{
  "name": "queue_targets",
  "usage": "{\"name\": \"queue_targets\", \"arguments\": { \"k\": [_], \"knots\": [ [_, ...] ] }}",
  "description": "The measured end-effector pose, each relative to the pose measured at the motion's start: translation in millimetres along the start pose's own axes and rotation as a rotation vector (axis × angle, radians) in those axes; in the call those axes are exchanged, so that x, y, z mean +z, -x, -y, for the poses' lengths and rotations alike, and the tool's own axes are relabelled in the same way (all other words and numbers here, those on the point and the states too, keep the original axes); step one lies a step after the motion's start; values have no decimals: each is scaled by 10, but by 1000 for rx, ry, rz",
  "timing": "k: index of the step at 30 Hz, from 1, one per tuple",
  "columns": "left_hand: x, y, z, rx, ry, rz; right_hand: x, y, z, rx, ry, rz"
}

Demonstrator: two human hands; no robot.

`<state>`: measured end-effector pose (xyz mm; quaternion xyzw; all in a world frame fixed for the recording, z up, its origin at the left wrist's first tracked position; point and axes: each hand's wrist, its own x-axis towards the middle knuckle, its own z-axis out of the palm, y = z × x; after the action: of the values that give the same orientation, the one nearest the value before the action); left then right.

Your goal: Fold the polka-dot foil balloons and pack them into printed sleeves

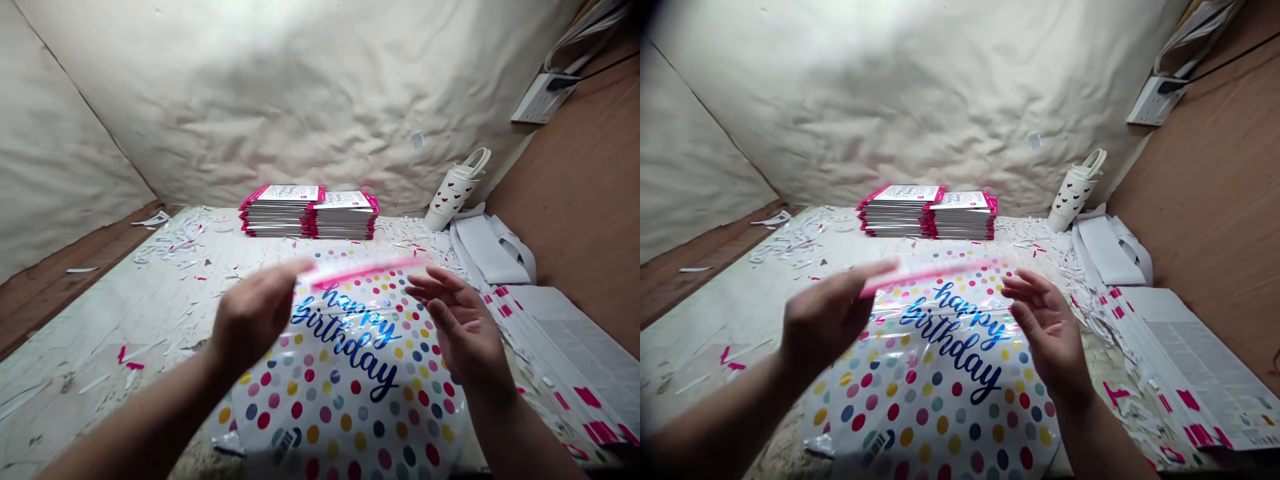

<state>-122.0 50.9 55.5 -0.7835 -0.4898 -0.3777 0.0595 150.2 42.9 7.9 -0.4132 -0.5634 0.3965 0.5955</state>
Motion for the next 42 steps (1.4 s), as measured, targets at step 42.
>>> {"name": "queue_targets", "arguments": {
  "k": [42],
  "knots": [
    [679,867,-532,-656,626,1170,-33,732,126,229,674,1037]
  ]
}}
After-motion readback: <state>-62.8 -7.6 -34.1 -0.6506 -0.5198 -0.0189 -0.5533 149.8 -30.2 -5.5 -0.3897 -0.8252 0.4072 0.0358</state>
